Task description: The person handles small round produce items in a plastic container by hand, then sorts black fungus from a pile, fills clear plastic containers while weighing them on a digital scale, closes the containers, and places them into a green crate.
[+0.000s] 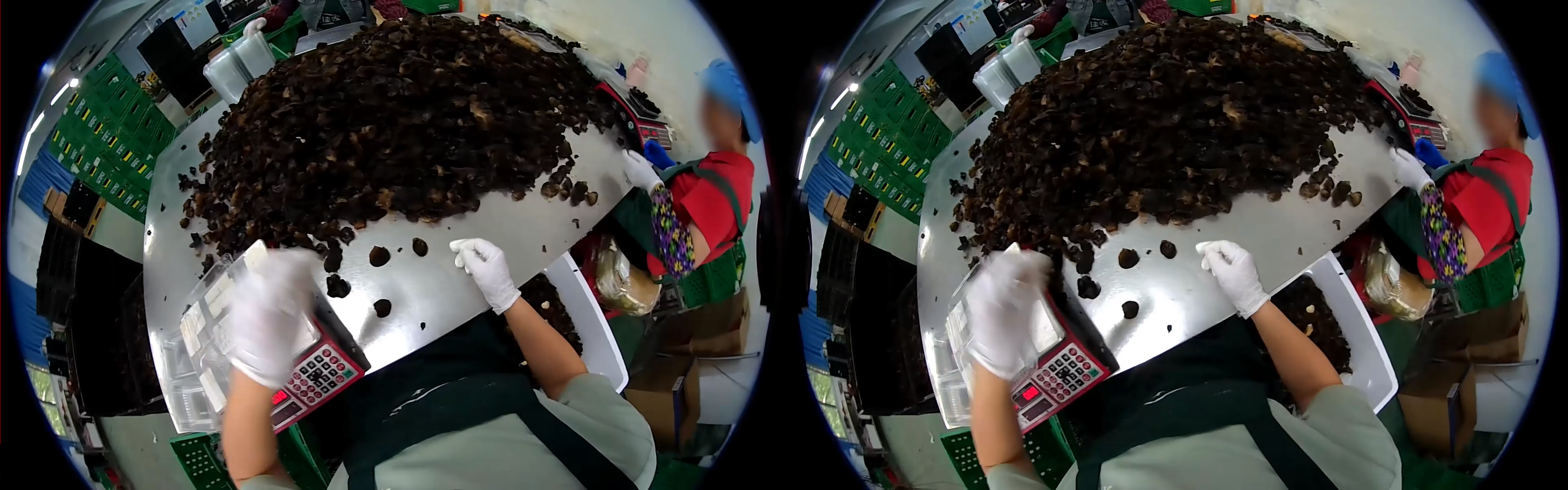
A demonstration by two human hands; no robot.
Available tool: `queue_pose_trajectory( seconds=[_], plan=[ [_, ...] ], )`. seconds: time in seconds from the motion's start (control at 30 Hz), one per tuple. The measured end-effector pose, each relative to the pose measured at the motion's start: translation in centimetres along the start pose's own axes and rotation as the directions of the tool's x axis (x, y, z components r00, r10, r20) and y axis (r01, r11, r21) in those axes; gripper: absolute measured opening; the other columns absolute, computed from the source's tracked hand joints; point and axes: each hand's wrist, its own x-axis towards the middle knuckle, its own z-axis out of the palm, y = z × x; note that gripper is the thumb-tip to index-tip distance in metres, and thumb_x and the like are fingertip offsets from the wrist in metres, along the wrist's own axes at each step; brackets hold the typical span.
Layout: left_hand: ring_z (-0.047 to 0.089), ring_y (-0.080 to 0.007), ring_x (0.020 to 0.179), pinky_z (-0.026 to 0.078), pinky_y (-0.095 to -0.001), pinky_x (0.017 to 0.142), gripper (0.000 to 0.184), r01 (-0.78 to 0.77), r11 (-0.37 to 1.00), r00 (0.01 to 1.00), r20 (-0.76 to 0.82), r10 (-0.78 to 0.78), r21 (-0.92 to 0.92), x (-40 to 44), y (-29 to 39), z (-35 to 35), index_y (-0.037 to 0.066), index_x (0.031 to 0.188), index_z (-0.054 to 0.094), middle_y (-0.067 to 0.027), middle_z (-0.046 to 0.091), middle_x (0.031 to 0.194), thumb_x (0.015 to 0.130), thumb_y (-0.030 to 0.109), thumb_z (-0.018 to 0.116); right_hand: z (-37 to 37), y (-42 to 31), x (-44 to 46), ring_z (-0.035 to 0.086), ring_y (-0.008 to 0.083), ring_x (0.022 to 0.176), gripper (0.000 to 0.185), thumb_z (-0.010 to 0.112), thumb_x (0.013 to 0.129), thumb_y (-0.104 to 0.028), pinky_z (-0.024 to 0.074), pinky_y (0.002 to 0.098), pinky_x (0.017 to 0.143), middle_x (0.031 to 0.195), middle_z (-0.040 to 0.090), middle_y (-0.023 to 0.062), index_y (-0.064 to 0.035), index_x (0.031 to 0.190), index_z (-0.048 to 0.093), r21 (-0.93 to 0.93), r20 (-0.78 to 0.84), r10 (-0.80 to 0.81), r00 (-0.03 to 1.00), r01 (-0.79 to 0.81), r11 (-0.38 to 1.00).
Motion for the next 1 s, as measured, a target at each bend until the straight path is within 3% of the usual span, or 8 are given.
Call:
queue_pose_trajectory(
  seconds=[0.03,0.07,0.1,0.13,0.3,0.53,0.8,1.0],
  plan=[
    [0.068,-0.0268,0.089,0.055,-0.0377,0.076,0.031,-0.137,0.982,0.982,0.113,0.152,-0.127,-0.9,1.9,2.6,0.008,0.103,0.070,-0.0078,0.069,0.094,0.075,-0.003,0.066,-0.6,-0.9,0.3,0.056,0.0049,0.069,0.016,0.060,0.098,-0.011,0.0466,0.0199,0.067,0.083,0.069,0.0002,-0.0015,0.100,0.072,0.225,-0.007,0.127,0.992,-0.122,0.967],
    [0.068,-0.0286,0.092,0.055,-0.0394,0.077,0.029,-0.218,0.898,0.951,0.123,0.283,-0.383,-0.4,6.6,3.2,0.005,0.107,0.069,-0.0107,0.069,0.096,0.079,0.000,0.065,-1.5,-1.5,0.6,0.056,0.0049,0.069,0.016,0.060,0.098,-0.011,0.0466,0.0199,0.067,0.083,0.069,0.0002,-0.0015,0.100,0.072,0.221,-0.009,0.128,0.992,-0.123,0.967],
    [0.068,-0.0304,0.096,0.055,-0.0397,0.080,0.036,-0.195,0.603,0.882,0.131,0.453,-0.774,-1.0,8.6,7.6,0.003,0.119,0.064,-0.0137,0.069,0.102,0.083,0.007,0.066,-2.7,-2.0,0.8,0.053,0.0038,0.067,0.017,0.060,0.099,-0.012,0.0433,0.0189,0.064,0.081,0.068,0.0000,-0.0015,0.103,0.072,0.267,-0.103,0.148,0.984,-0.116,0.957],
    [0.065,-0.0348,0.104,0.054,-0.0414,0.092,0.043,-0.138,0.602,0.849,0.219,0.480,-0.787,-1.2,12.2,8.4,0.004,0.132,0.058,-0.0175,0.066,0.116,0.090,0.010,0.066,-4.0,-2.4,1.0,0.050,0.0026,0.064,0.018,0.060,0.100,-0.013,0.0399,0.0178,0.061,0.079,0.067,-0.0003,-0.0015,0.105,0.072,0.313,-0.197,0.173,0.965,-0.105,0.944],
    [0.058,-0.0357,0.118,0.052,-0.0398,0.097,0.048,0.057,0.554,0.741,0.407,0.533,-0.830,-3.6,15.0,12.3,0.003,0.138,0.052,-0.0194,0.055,0.135,0.093,0.013,0.066,-11.8,-5.0,-0.7,0.049,0.0019,0.064,0.018,0.060,0.100,-0.014,0.0378,0.0164,0.060,0.080,0.066,-0.0023,-0.0037,0.107,0.073,0.132,-0.377,0.066,0.924,-0.017,0.991],
    [0.069,-0.0294,0.094,0.057,-0.0361,0.083,0.029,0.133,0.791,0.885,0.430,0.176,-0.597,-9.6,10.3,14.0,0.008,0.119,0.066,-0.0099,0.070,0.115,0.090,0.007,0.067,-14.0,-1.7,-4.4,0.053,0.0044,0.070,0.017,0.059,0.099,-0.010,0.0431,0.0196,0.065,0.083,0.067,0.0001,-0.0029,0.106,0.073,0.090,-0.415,0.140,0.899,-0.112,0.990],
    [0.067,-0.0295,0.092,0.054,-0.0395,0.078,0.036,0.001,0.839,0.984,0.149,0.096,-0.544,-10.3,10.3,17.5,0.012,0.114,0.065,-0.0068,0.069,0.110,0.080,-0.002,0.068,-12.5,-2.2,-2.0,0.061,0.0066,0.083,0.012,0.059,0.096,-0.002,0.0498,0.0217,0.081,0.103,0.070,0.0035,-0.0015,0.101,0.070,0.066,-0.385,0.095,0.918,-0.075,0.995],
    [0.058,-0.0362,0.112,0.043,-0.0495,0.098,0.040,-0.052,0.956,0.991,0.106,0.086,-0.289,-10.0,10.4,19.2,0.010,0.126,0.061,-0.0124,0.061,0.120,0.086,0.009,0.068,-16.2,-0.4,-3.0,0.063,0.0078,0.083,0.015,0.059,0.094,0.001,0.0521,0.0235,0.079,0.104,0.071,0.0029,-0.0018,0.103,0.070,-0.081,-0.477,-0.058,0.877,0.022,0.996]
  ],
)
